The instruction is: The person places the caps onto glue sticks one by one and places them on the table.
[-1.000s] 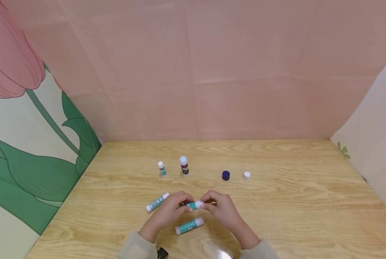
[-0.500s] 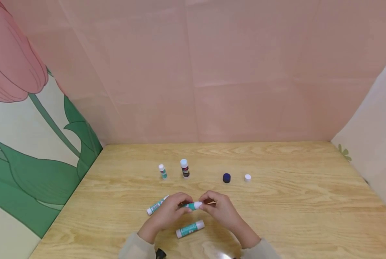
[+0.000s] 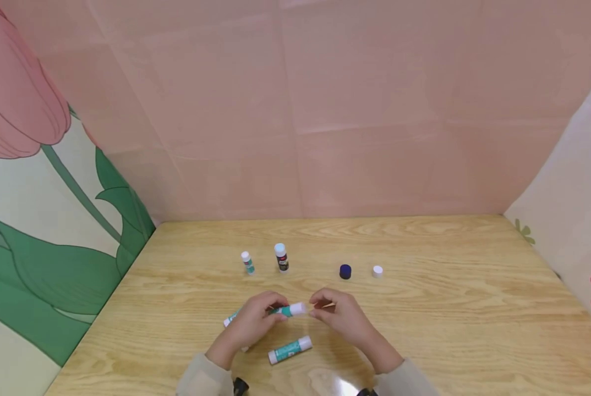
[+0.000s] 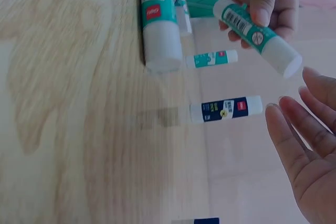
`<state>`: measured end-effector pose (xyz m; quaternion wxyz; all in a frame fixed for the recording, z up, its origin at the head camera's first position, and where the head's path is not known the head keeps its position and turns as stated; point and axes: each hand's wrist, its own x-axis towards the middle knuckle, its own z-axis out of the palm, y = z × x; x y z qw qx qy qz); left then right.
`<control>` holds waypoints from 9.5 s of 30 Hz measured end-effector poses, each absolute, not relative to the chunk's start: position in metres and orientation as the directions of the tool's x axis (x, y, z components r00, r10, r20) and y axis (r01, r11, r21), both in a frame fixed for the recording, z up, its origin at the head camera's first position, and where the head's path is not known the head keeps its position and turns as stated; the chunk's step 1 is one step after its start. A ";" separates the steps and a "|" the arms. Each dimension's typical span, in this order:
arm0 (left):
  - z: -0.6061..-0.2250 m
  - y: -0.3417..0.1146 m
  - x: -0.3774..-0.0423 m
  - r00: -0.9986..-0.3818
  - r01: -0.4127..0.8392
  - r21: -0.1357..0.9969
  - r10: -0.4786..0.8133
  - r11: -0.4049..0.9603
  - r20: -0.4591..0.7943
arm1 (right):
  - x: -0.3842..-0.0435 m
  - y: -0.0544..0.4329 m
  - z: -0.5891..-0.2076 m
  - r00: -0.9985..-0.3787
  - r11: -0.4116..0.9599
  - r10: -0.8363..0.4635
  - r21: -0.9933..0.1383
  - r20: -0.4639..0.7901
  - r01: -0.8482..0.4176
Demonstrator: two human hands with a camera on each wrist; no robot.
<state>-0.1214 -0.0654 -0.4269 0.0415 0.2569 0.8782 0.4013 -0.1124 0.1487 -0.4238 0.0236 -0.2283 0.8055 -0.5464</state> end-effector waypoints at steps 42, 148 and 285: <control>-0.436 -0.088 -0.129 -0.935 0.294 0.740 0.343 0.605 0.090 | -0.127 0.182 -0.445 -0.956 0.486 -0.215 -0.826 0.201 -0.284; -0.443 -0.147 -0.129 -0.994 -0.074 0.544 -0.020 0.836 -0.105 | -0.169 0.256 -0.460 -0.986 0.703 -0.127 -0.691 0.112 -0.169; -0.449 -0.127 -0.179 -0.998 -0.051 0.742 -0.059 0.668 -0.016 | -0.160 0.216 -0.442 -0.943 0.637 -0.247 -0.696 0.222 -0.330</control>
